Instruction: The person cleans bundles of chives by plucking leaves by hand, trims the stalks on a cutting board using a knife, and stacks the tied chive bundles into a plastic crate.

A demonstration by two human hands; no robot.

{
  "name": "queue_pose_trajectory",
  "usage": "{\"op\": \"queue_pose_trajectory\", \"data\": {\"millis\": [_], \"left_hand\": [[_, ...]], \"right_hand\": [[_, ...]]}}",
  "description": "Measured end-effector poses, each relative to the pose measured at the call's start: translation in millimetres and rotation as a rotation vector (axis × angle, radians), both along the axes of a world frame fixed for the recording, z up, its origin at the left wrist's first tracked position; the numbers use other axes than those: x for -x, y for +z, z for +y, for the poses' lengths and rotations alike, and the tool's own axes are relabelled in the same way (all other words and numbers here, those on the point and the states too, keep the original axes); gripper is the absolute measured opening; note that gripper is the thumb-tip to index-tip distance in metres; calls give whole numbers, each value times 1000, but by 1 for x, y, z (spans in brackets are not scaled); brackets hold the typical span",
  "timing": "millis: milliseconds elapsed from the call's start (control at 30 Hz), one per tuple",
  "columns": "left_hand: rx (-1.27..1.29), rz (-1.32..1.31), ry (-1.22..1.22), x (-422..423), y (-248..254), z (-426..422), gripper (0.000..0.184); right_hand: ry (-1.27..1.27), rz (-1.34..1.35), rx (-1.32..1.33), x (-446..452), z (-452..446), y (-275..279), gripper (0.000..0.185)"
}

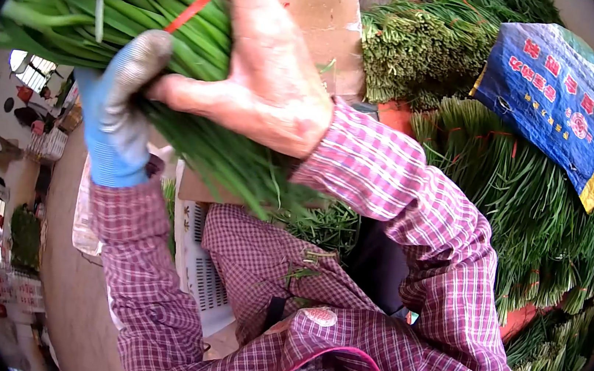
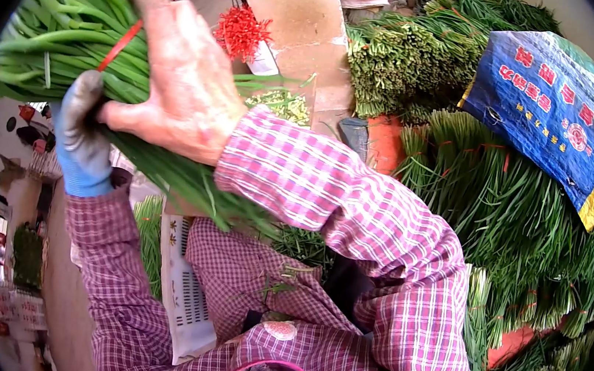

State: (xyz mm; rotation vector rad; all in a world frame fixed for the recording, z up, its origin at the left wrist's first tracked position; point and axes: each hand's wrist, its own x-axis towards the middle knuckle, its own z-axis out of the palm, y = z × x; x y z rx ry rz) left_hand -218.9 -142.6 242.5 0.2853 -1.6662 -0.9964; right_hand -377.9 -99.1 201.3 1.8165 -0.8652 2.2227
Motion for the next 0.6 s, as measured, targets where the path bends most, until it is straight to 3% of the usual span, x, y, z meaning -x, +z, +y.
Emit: {"op": "queue_pose_trajectory", "data": {"millis": [33, 67, 133, 167, 233, 267, 300, 367, 400, 467, 600], "left_hand": [[-4, -35, 28, -23, 13, -9, 32], [23, -93, 126, -38, 23, -9, 36], [24, -277, 321, -77, 41, -21, 44], [193, -462, 375, -70, 51, -1, 48], [228, -674, 441, -91, 46, -16, 67], [316, -739, 437, -99, 32, -27, 73], [232, -842, 416, -108, 17, -40, 87], [562, -1065, 658, -120, -35, -60, 95], [561, -1132, 650, -123, -63, -67, 96], [435, -1305, 638, -130, -123, -85, 104], [180, -1309, 519, -128, -207, -87, 106]], "right_hand": [[134, 10, 61, -17, -17, 0, 98], [338, 4, -56, -29, -16, -4, 96], [453, 168, -338, -38, -19, -31, 80], [401, 318, -511, -34, -25, -54, 73], [155, 541, -794, -28, -46, -133, 56], [-83, 600, -999, -31, -50, -167, 52], [-217, 688, -1141, -35, -48, -183, 52], [-226, 774, -1182, -40, -54, -227, 54], [-222, 771, -1183, -44, -57, -239, 54], [-340, 846, -1035, -54, -64, -260, 44], [-328, 846, -1227, -46, -67, -238, 38]]}}
